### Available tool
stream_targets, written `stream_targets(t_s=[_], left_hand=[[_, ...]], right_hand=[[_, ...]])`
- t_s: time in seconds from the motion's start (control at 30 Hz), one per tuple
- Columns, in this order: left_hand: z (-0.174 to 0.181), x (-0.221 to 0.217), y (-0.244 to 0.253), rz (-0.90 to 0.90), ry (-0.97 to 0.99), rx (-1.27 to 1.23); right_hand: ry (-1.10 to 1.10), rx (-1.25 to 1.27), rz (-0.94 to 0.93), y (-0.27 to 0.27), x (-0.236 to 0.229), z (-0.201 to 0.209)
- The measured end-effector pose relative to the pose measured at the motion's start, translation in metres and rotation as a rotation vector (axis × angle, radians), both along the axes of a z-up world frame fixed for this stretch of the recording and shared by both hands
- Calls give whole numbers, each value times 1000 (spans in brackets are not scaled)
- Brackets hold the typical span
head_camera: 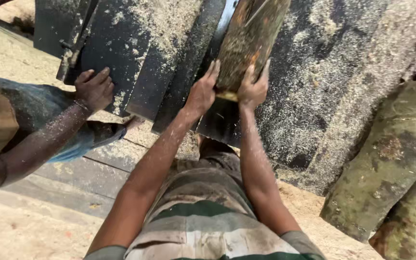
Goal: The person feeds logs into a large mechanical saw and removes the resulting cut boards by hand, assisted by another person who helps position and steady the wood.
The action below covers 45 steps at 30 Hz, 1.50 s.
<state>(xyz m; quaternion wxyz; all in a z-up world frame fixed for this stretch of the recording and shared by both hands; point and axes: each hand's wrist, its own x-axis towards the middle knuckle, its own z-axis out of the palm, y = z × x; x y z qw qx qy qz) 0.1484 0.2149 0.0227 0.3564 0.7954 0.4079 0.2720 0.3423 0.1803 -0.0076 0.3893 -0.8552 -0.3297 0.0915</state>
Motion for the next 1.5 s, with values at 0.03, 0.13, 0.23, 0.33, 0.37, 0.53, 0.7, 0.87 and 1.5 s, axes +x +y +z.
stream_targets(t_s=[0.03, 0.13, 0.23, 0.33, 0.37, 0.53, 0.7, 0.87, 1.5], left_hand=[[-1, 10, 13, 5, 25, -28], [-3, 34, 45, 21, 58, -130], [-25, 56, 63, 134, -32, 54], [-45, 64, 53, 340, -128, 110], [-45, 65, 48, 424, -155, 85], [-27, -12, -83, 372, -155, -265], [-21, -94, -188, 920, -571, -1277], [-35, -143, -155, 900, -944, -1142], [-115, -154, -262, 904, 260, -992]], right_hand=[[-71, -18, -13, 9, 8, -10], [-207, -5, -23, 48, 37, -32], [-167, 16, -7, 75, 66, -44], [-125, -50, -67, 104, 88, -55], [-128, -66, -81, 116, 95, -59], [-139, 27, -34, 173, 144, -77], [-90, -36, -194, 120, 179, -69], [-128, 234, 145, 83, 129, 18], [32, -271, 762, -85, 1, 64]])
